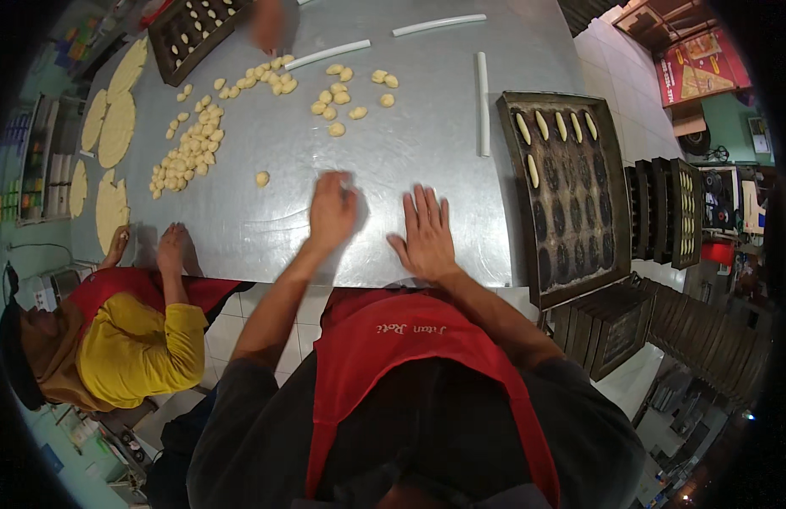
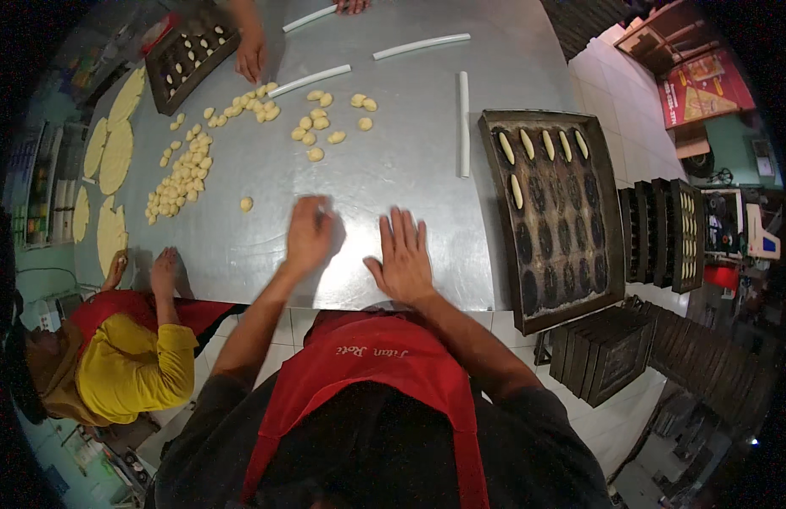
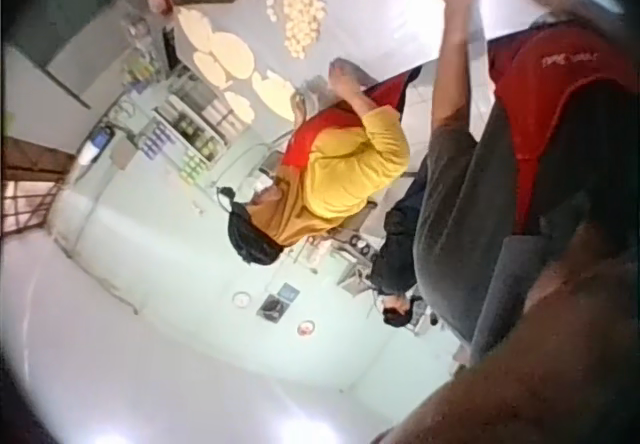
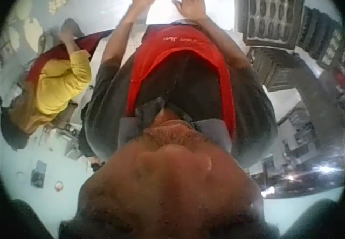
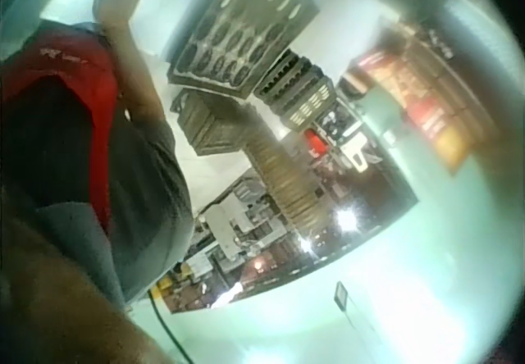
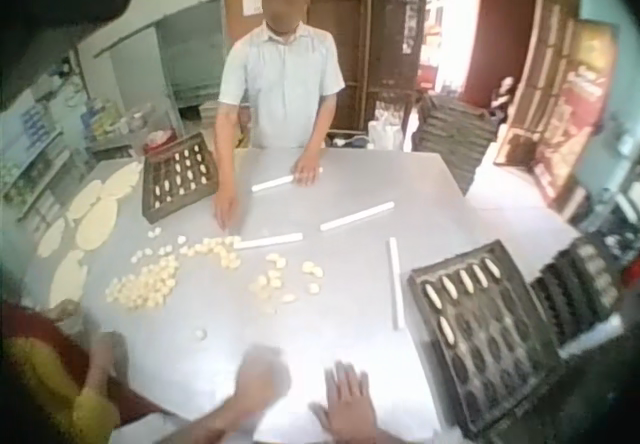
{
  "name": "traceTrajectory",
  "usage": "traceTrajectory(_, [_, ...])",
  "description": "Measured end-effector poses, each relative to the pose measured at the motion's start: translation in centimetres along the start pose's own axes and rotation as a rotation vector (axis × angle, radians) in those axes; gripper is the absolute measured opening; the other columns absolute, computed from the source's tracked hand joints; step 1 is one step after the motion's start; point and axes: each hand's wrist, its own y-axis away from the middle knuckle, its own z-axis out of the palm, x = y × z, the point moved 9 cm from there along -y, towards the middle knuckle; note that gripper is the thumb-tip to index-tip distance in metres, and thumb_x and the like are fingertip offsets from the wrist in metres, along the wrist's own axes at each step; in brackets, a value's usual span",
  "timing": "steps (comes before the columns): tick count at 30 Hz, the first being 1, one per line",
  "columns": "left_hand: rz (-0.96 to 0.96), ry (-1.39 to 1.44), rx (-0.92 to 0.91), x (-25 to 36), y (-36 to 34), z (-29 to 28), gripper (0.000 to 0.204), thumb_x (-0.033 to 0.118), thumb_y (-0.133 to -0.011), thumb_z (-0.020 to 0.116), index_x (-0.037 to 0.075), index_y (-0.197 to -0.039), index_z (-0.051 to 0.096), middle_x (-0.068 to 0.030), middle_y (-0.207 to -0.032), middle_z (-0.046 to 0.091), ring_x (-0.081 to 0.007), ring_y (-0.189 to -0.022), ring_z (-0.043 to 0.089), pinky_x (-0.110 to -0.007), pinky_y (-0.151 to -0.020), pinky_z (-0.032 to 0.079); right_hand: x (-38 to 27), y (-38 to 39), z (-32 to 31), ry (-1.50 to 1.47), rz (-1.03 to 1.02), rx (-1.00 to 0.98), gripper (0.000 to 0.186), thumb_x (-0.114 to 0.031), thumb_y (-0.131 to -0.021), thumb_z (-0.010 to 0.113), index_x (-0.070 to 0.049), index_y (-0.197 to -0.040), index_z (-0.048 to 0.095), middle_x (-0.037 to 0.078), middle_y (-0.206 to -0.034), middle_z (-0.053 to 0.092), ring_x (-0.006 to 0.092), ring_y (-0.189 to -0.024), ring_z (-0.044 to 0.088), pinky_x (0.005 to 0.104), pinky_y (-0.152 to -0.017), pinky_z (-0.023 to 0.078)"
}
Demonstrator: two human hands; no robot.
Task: Preparing and rolling bread dough into shapes on a metal table and placing them on trays.
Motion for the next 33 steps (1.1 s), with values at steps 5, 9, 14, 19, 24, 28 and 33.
traceTrajectory(5, [-0.147, -0.124, 0.15, -8.3, -12.7, -4.5, 0.039, 0.018, -0.102, 0.072, 0.001, -0.137, 0.07, -0.0219, -0.119, 0.071, -0.0406, -0.115, 0.066, -0.047, -0.101, 0.053, 1.8, -5.3, 0.2, 0.132, 0.088, -0.079, 0.087, -0.053, -0.104, 0.066, 0.002, -0.167, 0.04, 0.034, -0.172, 0.033, 0.0517, -0.162, 0.027, 0.0706, -0.129, 0.02])
traceTrajectory(9, [0.137, -0.286, 0.174, -7.1, -17.8, -3.7, 0.038, 0.02, -0.1, 0.077, 0.004, -0.134, 0.07, -0.0202, -0.113, 0.076, -0.0383, -0.108, 0.071, -0.047, -0.096, 0.056, 3.7, -8.9, 0.3, -0.054, 0.179, -0.103, 0.072, -0.037, -0.097, 0.079, 0.001, -0.153, 0.052, 0.029, -0.151, 0.052, 0.047, -0.142, 0.048, 0.0588, -0.123, 0.035])
traceTrajectory(14, [-0.095, -0.012, 0.26, -9.3, -14.0, -6.2, 0.029, 0.022, -0.096, 0.084, 0.003, -0.112, 0.069, -0.0163, -0.094, 0.078, -0.0381, -0.085, 0.076, -0.048, -0.081, 0.06, 3.0, -1.6, -4.8, -0.331, 0.056, 0.119, 0.051, -0.02, -0.09, 0.087, 0.001, -0.131, 0.068, 0.019, -0.128, 0.066, 0.0388, -0.122, 0.06, 0.0514, -0.103, 0.049])
traceTrajectory(19, [-0.203, 0.126, 0.088, -8.3, -5.6, -3.6, 0.029, 0.024, -0.1, 0.083, 0.002, -0.113, 0.068, -0.0098, -0.096, 0.076, -0.0201, -0.085, 0.072, -0.034, -0.08, 0.058, 8.8, 0.7, -6.5, -0.295, 0.172, -0.001, 0.015, -0.007, -0.091, 0.082, -0.008, -0.106, 0.083, 0.009, -0.109, 0.076, 0.0331, -0.104, 0.071, 0.0468, -0.097, 0.056])
traceTrajectory(24, [-0.223, 0.324, 0.012, -5.4, 1.0, -0.7, 0.019, 0.012, -0.104, 0.079, 0.002, -0.116, 0.068, -0.0054, -0.101, 0.075, -0.0119, -0.09, 0.07, -0.028, -0.081, 0.056, 20.6, 1.6, -20.2, -0.614, 0.608, 0.806, 0.029, -0.007, -0.095, 0.083, -0.005, -0.122, 0.074, 0.016, -0.102, 0.076, 0.0344, -0.082, 0.073, 0.0417, -0.076, 0.06])
traceTrajectory(28, [-0.308, 0.566, 0.007, -1.4, 1.4, 1.8, 0.015, 0.009, -0.105, 0.077, 0.002, -0.115, 0.07, -0.0059, -0.102, 0.076, -0.0115, -0.092, 0.07, -0.027, -0.087, 0.056, 32.0, 4.7, -19.2, 0.099, 0.599, 0.513, 0.03, -0.009, -0.094, 0.081, -0.002, -0.122, 0.072, 0.019, -0.111, 0.075, 0.0443, -0.096, 0.073, 0.0498, -0.087, 0.06])
traceTrajectory(33, [-0.372, 0.382, -0.032, 0.8, 2.6, 4.4, 0.021, 0.001, -0.104, 0.072, 0.001, -0.125, 0.073, -0.0082, -0.109, 0.079, -0.0152, -0.098, 0.074, -0.029, -0.09, 0.059, 23.5, -1.3, -16.0, -0.112, 0.47, 0.387, 0.028, -0.008, -0.092, 0.079, 0.001, -0.116, 0.07, 0.026, -0.123, 0.07, 0.0479, -0.119, 0.066, 0.0557, -0.103, 0.055])
